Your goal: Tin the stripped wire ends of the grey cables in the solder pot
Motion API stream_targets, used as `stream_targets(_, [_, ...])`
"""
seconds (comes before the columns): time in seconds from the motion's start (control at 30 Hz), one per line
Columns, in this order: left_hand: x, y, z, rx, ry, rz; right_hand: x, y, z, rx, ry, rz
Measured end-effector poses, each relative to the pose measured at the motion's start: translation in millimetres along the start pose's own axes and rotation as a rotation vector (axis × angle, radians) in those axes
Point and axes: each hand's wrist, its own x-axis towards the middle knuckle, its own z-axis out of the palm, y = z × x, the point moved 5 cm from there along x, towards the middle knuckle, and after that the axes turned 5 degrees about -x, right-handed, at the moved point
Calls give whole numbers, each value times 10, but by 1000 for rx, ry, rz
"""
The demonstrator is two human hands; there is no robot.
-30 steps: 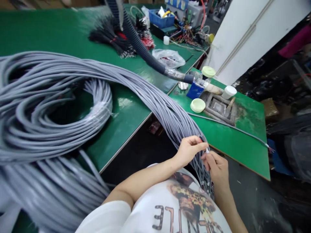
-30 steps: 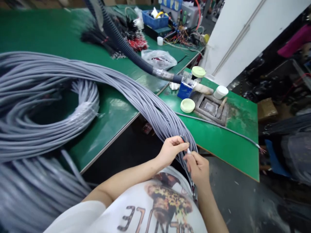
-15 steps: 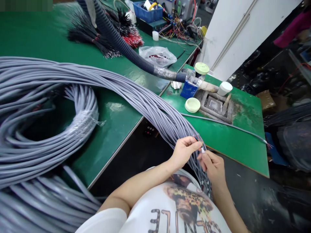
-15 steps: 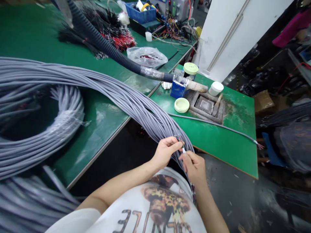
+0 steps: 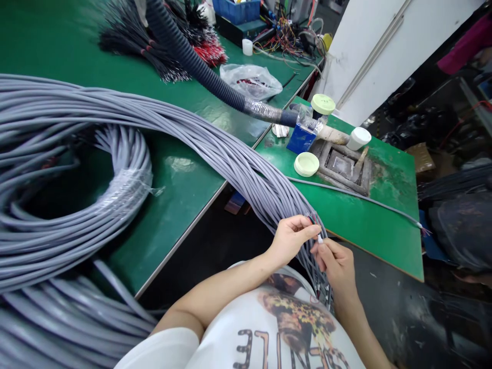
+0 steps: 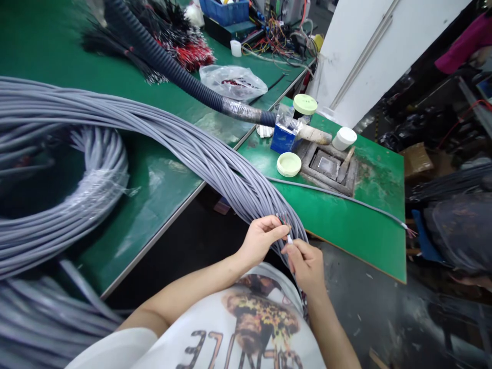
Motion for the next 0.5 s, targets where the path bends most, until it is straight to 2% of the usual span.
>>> stream_targets(0.5, [43, -2, -3, -99, 5, -38, 39, 68, 39, 202, -33, 87])
